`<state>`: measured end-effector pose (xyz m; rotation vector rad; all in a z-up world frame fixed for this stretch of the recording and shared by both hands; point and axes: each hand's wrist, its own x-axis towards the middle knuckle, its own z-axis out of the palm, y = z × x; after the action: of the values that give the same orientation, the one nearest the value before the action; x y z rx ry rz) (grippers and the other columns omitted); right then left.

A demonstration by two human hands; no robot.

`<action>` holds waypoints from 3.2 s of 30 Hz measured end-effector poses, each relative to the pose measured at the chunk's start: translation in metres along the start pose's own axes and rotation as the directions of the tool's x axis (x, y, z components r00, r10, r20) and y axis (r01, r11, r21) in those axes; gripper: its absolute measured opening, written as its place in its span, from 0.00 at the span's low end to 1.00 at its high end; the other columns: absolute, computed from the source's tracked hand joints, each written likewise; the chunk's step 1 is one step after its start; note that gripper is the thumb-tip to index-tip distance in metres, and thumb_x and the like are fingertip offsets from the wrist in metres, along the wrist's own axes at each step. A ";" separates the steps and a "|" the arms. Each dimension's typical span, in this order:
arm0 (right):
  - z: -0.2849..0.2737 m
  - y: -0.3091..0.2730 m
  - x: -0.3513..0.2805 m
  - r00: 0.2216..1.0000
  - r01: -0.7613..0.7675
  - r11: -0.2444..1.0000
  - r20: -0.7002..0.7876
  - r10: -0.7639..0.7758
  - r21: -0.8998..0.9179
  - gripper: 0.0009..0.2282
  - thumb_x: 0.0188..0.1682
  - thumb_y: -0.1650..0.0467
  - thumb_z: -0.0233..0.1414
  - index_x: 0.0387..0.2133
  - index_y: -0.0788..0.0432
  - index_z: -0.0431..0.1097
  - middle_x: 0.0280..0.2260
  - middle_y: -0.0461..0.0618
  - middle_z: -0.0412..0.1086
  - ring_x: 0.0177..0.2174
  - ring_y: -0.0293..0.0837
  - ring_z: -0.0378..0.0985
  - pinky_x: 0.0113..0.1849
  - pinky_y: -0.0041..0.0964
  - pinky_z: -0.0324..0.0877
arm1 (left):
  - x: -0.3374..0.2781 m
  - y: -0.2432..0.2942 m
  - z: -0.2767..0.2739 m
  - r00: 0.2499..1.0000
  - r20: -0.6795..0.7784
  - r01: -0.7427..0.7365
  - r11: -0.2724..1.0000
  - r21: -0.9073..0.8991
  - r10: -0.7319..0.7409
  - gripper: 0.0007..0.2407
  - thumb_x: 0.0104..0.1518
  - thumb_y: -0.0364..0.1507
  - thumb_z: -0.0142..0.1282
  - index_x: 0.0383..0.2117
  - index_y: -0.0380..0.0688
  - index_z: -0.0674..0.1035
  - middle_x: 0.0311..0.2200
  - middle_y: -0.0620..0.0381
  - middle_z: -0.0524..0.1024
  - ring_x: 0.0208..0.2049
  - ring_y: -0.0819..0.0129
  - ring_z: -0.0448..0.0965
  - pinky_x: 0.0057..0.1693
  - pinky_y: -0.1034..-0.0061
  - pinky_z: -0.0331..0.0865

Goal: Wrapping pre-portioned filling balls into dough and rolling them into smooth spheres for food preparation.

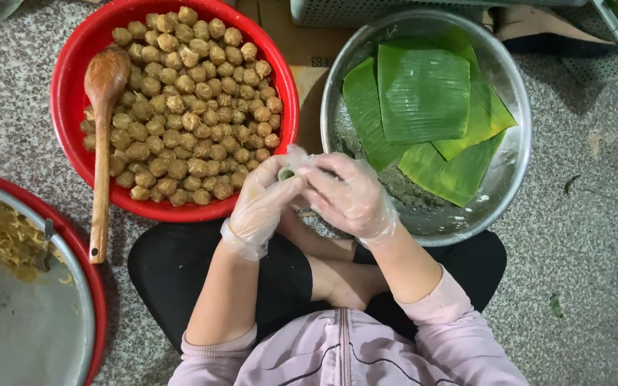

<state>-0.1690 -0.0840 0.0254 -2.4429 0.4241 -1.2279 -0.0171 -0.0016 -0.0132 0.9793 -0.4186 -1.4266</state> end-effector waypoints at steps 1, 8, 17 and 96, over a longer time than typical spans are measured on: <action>0.001 0.002 -0.001 0.999 -0.026 0.999 -0.018 0.027 0.034 0.19 0.47 0.65 0.62 0.48 0.64 0.76 0.40 0.61 0.74 0.36 0.50 0.79 0.42 0.45 0.79 | -0.003 0.009 0.006 1.000 0.026 0.007 0.996 -0.090 -0.004 0.13 0.55 0.22 0.61 0.46 0.32 0.78 0.35 0.40 0.81 0.34 0.61 0.84 0.40 0.67 0.82; -0.004 -0.004 -0.005 0.999 -0.047 0.983 0.001 0.048 -0.179 0.17 0.51 0.63 0.57 0.48 0.62 0.78 0.24 0.50 0.66 0.20 0.49 0.69 0.27 0.43 0.73 | -0.003 0.001 0.002 0.992 0.115 -0.021 0.972 -0.233 0.049 0.14 0.57 0.19 0.57 0.50 0.27 0.75 0.35 0.44 0.76 0.33 0.68 0.80 0.42 0.73 0.80; 0.004 -0.019 0.015 0.941 -0.241 0.874 -0.121 0.317 0.422 0.13 0.47 0.76 0.61 0.41 0.74 0.72 0.30 0.59 0.72 0.29 0.45 0.78 0.35 0.43 0.76 | -0.004 0.001 0.003 0.938 0.164 -0.277 0.945 -0.172 0.305 0.16 0.55 0.15 0.60 0.51 0.27 0.75 0.50 0.39 0.77 0.50 0.64 0.77 0.55 0.69 0.74; -0.034 0.041 -0.089 0.769 -0.632 0.752 -0.033 0.638 -0.186 0.01 0.53 0.73 0.58 0.36 0.56 0.74 0.36 0.51 0.78 0.39 0.51 0.81 0.44 0.44 0.72 | 0.016 -0.040 0.019 0.992 0.101 -0.069 0.996 -0.055 0.074 0.09 0.55 0.17 0.54 0.42 0.33 0.73 0.15 0.50 0.66 0.14 0.74 0.63 0.22 0.82 0.59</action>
<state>-0.2525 -0.0887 -0.0368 -2.1448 1.2927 -0.8653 -0.0542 -0.0168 -0.0377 0.8437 -0.4862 -1.4202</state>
